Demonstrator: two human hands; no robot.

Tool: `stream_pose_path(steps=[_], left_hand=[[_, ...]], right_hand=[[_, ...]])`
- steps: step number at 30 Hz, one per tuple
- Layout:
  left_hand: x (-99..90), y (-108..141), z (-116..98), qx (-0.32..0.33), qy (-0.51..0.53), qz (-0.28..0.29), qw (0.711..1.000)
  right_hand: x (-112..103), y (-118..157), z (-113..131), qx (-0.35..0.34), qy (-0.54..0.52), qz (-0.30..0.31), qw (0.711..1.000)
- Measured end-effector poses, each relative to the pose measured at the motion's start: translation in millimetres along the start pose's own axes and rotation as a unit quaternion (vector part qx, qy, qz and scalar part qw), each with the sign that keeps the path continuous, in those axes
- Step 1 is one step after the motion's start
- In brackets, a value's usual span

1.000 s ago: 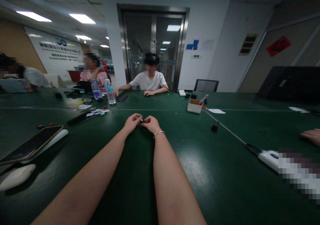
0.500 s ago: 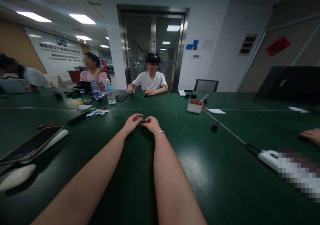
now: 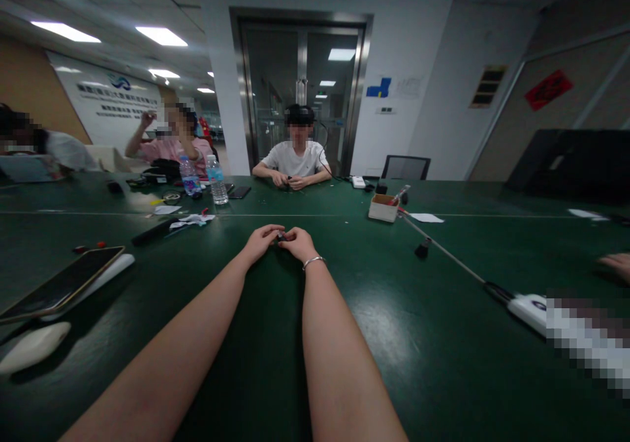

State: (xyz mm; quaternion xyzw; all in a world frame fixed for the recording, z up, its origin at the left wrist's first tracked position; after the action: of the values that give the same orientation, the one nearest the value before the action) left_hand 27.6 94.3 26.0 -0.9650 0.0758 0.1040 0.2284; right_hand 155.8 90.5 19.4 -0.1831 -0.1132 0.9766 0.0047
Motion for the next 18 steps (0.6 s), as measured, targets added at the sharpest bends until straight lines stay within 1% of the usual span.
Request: stream_pose_path(steps=[2, 9, 13, 18], left_hand=[[-0.1, 0.1, 0.6, -0.012, 0.002, -0.001, 1.0], [-9.1, -1.3, 12.6, -0.04, -0.039, -0.047, 0.997], [-17.0, 0.9, 14.1, -0.062, -0.112, -0.072, 0.989], [-22.9, 4.8, 4.2, -0.068, -0.207, -0.086, 0.972]], right_hand=[[0.4, -1.2, -1.5, -0.002, -0.003, 0.002, 1.0], [0.5, -0.3, -0.7, 0.004, 0.003, 0.001, 1.0], [0.5, 2.4, 3.1, 0.005, 0.019, -0.003, 1.0], [0.9, 4.0, 7.0, -0.007, 0.05, -0.01, 0.999]])
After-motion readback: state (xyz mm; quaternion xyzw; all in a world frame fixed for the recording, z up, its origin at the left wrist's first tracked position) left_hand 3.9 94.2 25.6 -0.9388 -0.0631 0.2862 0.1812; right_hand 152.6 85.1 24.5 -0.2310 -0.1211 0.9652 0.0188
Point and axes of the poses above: each hand's wrist, its own y-axis away from the middle knuckle, its own x-axis out of the palm, z = x × y, the point moved 9 cm from there along -y, towards the middle knuckle, and after that the axes turned 4 degrees about x, right-handed, at the moved point
